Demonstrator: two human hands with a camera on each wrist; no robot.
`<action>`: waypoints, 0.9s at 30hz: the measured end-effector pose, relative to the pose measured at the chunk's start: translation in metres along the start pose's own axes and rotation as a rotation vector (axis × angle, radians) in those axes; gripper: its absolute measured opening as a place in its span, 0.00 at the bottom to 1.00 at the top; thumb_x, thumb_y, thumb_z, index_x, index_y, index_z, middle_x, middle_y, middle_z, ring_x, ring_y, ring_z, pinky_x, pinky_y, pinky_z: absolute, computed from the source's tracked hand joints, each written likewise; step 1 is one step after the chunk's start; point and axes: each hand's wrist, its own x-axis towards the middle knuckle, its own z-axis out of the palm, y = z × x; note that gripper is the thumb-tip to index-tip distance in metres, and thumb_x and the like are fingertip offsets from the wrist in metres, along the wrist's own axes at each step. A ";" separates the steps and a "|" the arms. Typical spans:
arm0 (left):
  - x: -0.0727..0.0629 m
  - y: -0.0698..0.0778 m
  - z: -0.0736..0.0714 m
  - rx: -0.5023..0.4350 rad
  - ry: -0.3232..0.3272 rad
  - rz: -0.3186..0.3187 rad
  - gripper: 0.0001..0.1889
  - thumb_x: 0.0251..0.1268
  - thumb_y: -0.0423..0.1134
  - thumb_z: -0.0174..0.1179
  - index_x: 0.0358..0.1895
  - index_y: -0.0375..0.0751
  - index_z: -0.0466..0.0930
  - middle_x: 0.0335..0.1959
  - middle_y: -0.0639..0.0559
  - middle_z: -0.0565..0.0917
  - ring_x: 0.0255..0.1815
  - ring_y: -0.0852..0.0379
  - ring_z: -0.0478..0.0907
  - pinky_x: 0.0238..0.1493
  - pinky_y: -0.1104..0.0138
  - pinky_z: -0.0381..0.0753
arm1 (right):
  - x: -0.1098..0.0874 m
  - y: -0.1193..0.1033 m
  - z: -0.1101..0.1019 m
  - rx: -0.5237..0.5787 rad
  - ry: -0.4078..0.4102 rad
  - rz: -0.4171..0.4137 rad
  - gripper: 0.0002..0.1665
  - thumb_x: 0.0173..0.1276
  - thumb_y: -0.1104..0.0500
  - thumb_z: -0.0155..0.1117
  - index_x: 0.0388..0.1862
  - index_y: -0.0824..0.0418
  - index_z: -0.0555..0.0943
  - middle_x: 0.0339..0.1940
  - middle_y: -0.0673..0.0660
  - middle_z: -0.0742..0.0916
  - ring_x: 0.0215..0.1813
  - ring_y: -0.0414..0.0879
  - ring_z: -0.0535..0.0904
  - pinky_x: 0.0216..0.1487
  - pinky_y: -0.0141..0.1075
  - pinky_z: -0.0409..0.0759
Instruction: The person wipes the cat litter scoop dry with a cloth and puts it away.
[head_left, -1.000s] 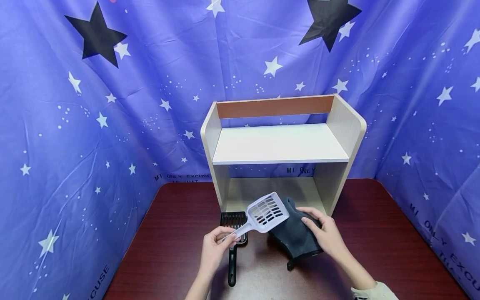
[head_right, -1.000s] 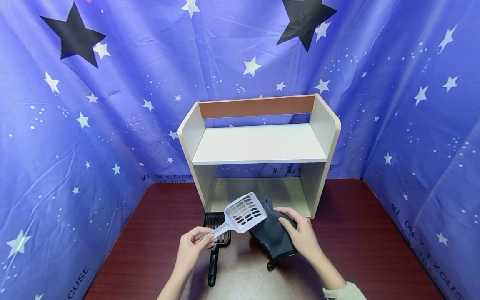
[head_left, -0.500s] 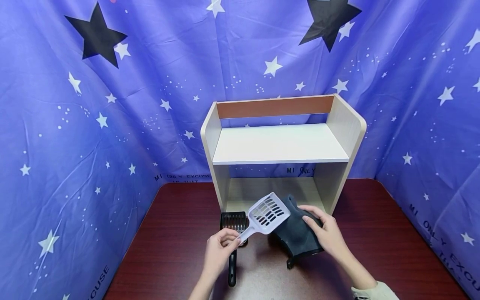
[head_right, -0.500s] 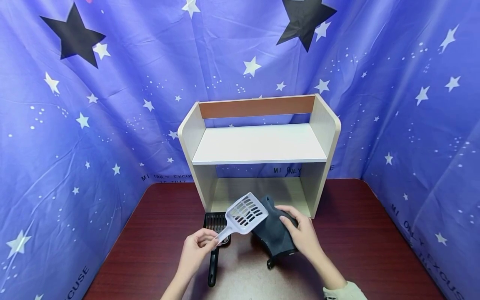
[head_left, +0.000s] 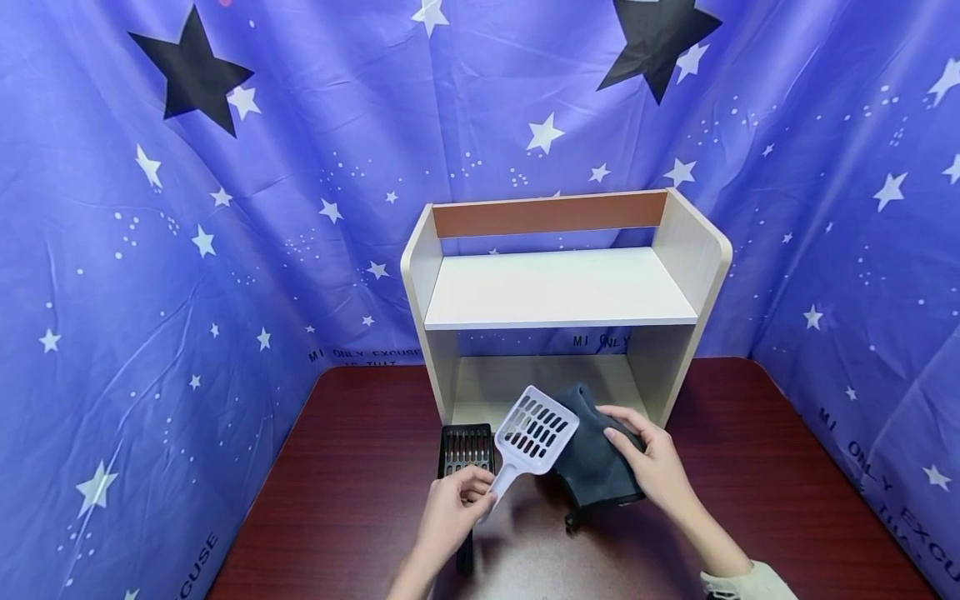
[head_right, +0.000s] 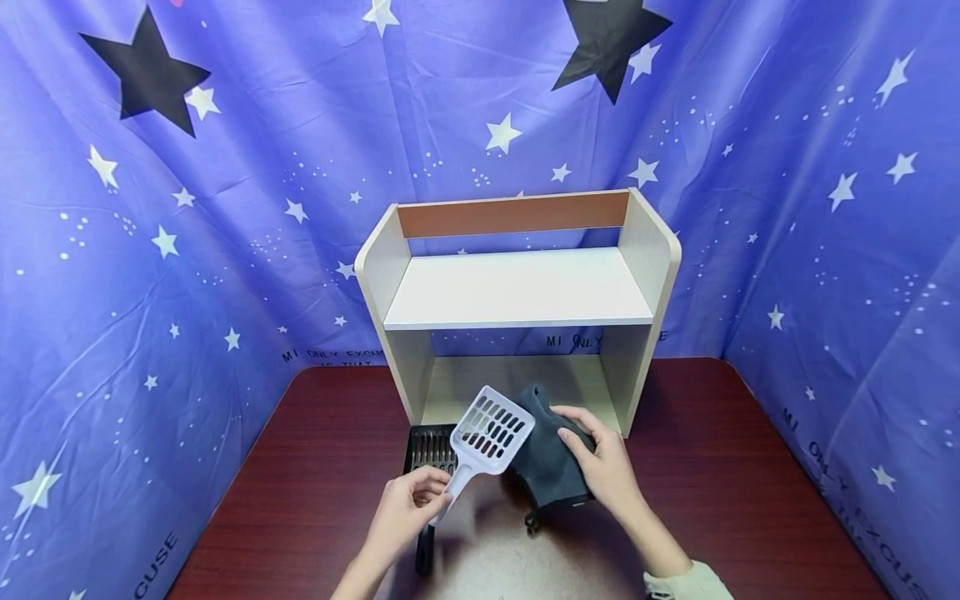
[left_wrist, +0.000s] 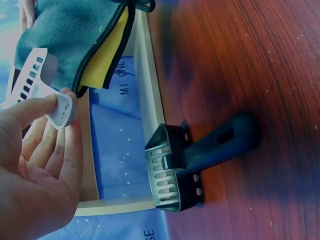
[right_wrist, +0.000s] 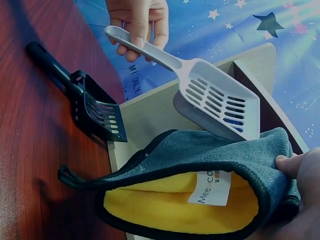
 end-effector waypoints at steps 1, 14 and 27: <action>0.000 0.000 0.000 0.002 -0.006 0.001 0.07 0.56 0.27 0.69 0.38 0.37 0.85 0.30 0.45 0.90 0.28 0.67 0.84 0.32 0.74 0.86 | 0.000 0.000 0.000 0.004 -0.001 0.007 0.15 0.73 0.65 0.59 0.57 0.62 0.81 0.41 0.54 0.90 0.35 0.32 0.83 0.35 0.26 0.82; 0.000 0.003 0.004 -0.033 0.024 -0.019 0.07 0.57 0.27 0.68 0.39 0.35 0.84 0.31 0.42 0.90 0.30 0.69 0.83 0.32 0.74 0.86 | 0.001 -0.001 0.003 0.043 0.042 0.036 0.15 0.73 0.65 0.60 0.57 0.63 0.81 0.39 0.37 0.89 0.33 0.32 0.84 0.33 0.26 0.83; 0.003 0.010 0.013 -0.151 0.042 -0.063 0.09 0.57 0.29 0.69 0.41 0.34 0.84 0.33 0.41 0.89 0.31 0.68 0.82 0.35 0.74 0.86 | 0.004 -0.004 0.009 0.093 0.023 0.047 0.19 0.73 0.65 0.61 0.61 0.64 0.79 0.45 0.32 0.87 0.39 0.30 0.84 0.37 0.25 0.85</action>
